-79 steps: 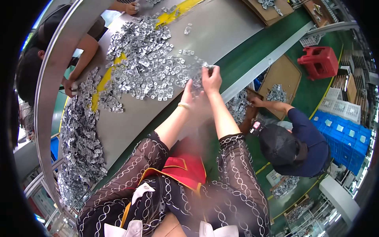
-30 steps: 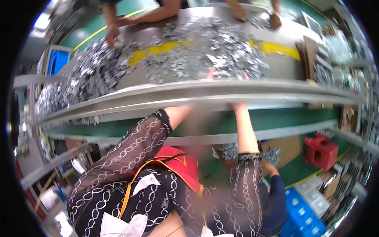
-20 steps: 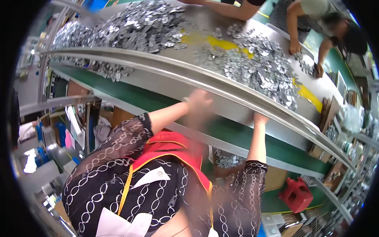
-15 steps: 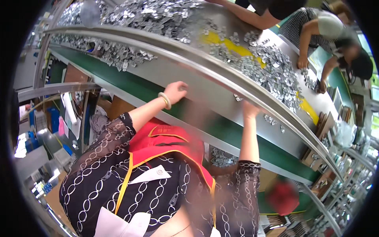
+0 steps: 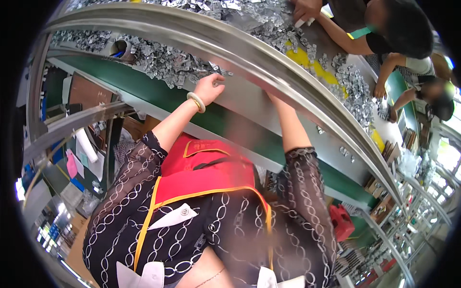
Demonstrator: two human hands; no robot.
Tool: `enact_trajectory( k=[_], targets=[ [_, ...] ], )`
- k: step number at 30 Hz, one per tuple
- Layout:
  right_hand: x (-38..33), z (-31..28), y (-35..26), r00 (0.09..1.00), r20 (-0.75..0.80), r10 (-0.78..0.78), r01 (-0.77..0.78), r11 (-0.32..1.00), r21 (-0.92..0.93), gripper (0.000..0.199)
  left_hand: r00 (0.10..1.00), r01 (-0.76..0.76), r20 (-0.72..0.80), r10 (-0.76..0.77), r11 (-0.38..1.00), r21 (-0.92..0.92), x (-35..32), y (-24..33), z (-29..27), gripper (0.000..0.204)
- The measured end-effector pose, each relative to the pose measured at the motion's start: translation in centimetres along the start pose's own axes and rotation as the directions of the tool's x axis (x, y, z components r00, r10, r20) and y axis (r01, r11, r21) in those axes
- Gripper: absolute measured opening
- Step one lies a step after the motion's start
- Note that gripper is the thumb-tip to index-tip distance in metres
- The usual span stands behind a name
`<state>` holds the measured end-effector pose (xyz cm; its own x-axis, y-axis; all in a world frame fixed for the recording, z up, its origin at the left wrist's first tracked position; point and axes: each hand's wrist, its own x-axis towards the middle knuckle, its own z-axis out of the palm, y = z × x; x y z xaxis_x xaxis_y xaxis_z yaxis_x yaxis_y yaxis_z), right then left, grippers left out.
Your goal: Sorting small metal electronics components on a production line from a large pile.
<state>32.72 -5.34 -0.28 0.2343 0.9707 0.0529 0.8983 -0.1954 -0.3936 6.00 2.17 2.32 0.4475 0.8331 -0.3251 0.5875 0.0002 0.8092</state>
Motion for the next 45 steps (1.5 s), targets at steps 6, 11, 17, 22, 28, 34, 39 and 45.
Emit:
enact_trajectory(
  k=[6,11,17,22,28,34,39,45],
  targets=[
    [-8.8,1.2,7.3,0.842,-0.187,0.506,-0.258,0.683,0.683,0.024,0.982,-0.053,0.186,0.041,0.997,0.062,1.9,-2.5,-0.2,0.034],
    [-7.4,-1.3,1.5,0.635,-0.101,0.766,-0.482,0.495,0.723,0.045,0.906,0.319,0.376,-0.195,0.898,-0.303,1.9,-1.8,-0.4,0.034],
    [4.1,2.3,-2.1,0.839,-0.128,0.528,-0.340,0.694,0.635,0.032,0.847,0.474,0.478,-0.234,0.741,-0.476,3.3,-1.9,0.8,0.031],
    [9.5,5.9,-4.2,0.823,-0.277,0.495,-0.307,0.800,0.516,0.028,0.813,0.503,0.521,-0.262,0.766,-0.401,1.7,0.4,-1.7,0.031],
    [4.4,4.7,-0.5,0.828,-0.226,0.513,-0.387,0.815,0.432,0.023,0.800,0.557,0.524,-0.292,0.688,-0.466,1.0,-1.9,-2.1,0.030],
    [-3.0,0.7,-1.5,0.851,-0.113,0.513,-0.354,0.720,0.597,0.036,0.756,0.619,0.652,-0.064,0.395,-0.679,-0.7,2.6,-1.2,0.038],
    [-3.3,-2.0,-10.6,0.936,-0.005,0.352,-0.250,0.675,0.694,0.029,0.652,0.758,0.752,-0.093,0.082,-0.647,1.2,1.0,0.6,0.043],
    [0.8,2.6,-6.2,0.956,-0.008,0.295,-0.295,0.955,0.022,0.027,0.594,0.804,0.802,-0.069,0.011,-0.594,1.7,-0.4,0.5,0.022]
  ],
)
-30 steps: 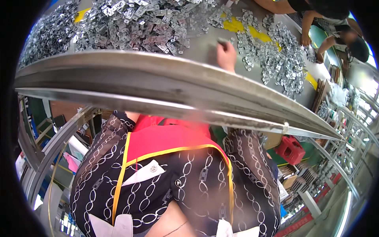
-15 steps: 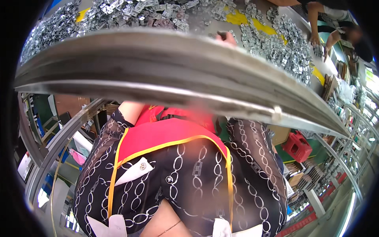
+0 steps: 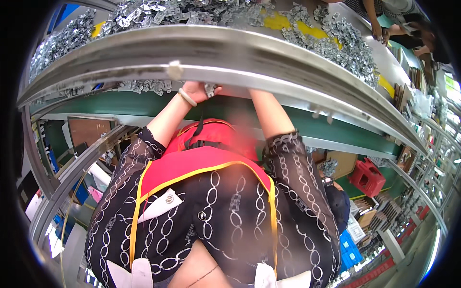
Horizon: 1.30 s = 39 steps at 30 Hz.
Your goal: Sorting small metal electronics components on a production line from a large pile.
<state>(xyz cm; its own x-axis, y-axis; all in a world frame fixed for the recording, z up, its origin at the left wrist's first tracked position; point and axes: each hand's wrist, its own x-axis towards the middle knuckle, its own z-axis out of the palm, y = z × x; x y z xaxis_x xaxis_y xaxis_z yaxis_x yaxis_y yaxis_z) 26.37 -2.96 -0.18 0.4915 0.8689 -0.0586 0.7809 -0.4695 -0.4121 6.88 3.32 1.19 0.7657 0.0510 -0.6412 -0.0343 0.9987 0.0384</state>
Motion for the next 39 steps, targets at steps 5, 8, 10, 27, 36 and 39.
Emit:
enact_trajectory(
  k=[5,8,10,27,36,39],
  targets=[
    [-2.7,-0.1,2.2,0.964,-0.260,-0.060,0.097,0.986,0.134,0.016,0.994,-0.012,0.110,0.007,0.999,0.045,-2.6,1.0,-3.0,0.028],
    [-5.4,-2.7,2.6,0.950,-0.310,-0.038,0.050,0.998,0.029,0.014,0.981,0.007,0.193,-0.015,0.999,0.043,-3.7,0.6,-6.3,0.039],
    [-6.7,-2.1,4.1,0.925,-0.365,-0.108,0.114,0.994,-0.006,0.016,0.976,0.017,0.213,-0.040,0.994,0.108,-4.1,0.3,-6.9,0.046],
    [6.7,-1.6,4.1,0.880,-0.476,-0.002,0.016,1.000,0.025,0.026,0.925,0.111,0.329,-0.190,0.963,0.246,-6.3,0.4,-1.5,0.047],
    [1.5,-2.2,10.0,0.978,-0.198,-0.070,0.042,0.989,-0.140,0.020,0.972,0.154,0.161,-0.172,0.981,0.121,-7.8,-0.2,-1.7,0.033],
    [-0.3,-1.6,10.8,0.915,-0.394,-0.088,0.092,0.996,-0.009,0.011,0.820,0.420,0.449,-0.355,0.906,-0.050,-5.4,0.0,-9.4,0.034]
  ],
)
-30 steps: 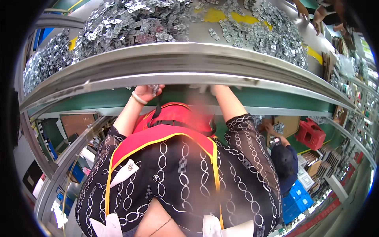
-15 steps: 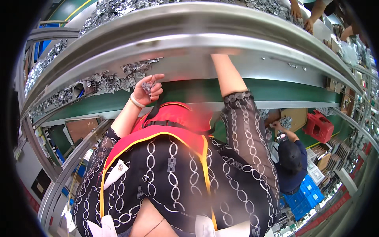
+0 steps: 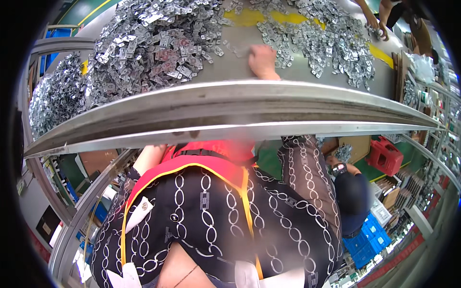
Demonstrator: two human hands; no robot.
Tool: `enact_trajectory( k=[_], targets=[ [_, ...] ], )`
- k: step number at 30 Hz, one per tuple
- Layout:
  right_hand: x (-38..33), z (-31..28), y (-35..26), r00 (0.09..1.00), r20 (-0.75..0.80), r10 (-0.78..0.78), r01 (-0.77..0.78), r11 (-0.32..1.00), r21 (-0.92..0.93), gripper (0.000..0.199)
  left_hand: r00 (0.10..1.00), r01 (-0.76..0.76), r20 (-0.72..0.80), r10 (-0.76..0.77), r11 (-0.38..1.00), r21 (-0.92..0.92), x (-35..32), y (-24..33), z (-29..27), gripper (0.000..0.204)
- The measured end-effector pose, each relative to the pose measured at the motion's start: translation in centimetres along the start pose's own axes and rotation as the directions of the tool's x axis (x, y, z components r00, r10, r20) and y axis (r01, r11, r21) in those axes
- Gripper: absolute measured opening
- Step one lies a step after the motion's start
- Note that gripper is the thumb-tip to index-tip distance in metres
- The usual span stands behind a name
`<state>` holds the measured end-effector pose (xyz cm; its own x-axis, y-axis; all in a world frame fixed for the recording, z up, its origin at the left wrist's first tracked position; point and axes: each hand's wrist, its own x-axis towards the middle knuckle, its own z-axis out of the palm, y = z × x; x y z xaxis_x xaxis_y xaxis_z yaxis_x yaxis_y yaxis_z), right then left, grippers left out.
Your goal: Sorting small metal electronics components on a production line from a large pile.
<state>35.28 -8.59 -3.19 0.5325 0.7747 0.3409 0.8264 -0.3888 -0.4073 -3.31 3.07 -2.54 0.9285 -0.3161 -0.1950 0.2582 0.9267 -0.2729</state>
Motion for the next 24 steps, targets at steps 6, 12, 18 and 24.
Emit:
enact_trajectory(
  k=[6,12,18,24],
  targets=[
    [-1.0,-0.4,0.4,0.979,0.078,0.187,-0.179,0.979,-0.101,0.028,0.985,0.030,-0.161,0.058,0.865,0.500,2.9,0.0,2.5,0.035],
    [-0.4,-0.1,-2.7,0.990,0.079,0.116,-0.104,0.985,-0.140,0.019,0.976,-0.092,-0.127,0.178,0.863,0.497,2.6,-1.1,7.7,0.040],
    [1.2,-0.8,-6.3,0.997,-0.043,0.057,-0.055,0.997,0.050,0.025,0.984,-0.100,-0.095,0.154,0.900,0.425,2.4,-1.9,7.8,0.039],
    [-0.6,1.3,-7.5,0.977,0.204,0.063,-0.061,0.998,-0.013,0.034,0.955,-0.176,-0.120,0.270,0.845,0.505,2.6,-2.1,8.5,0.041]
  ],
)
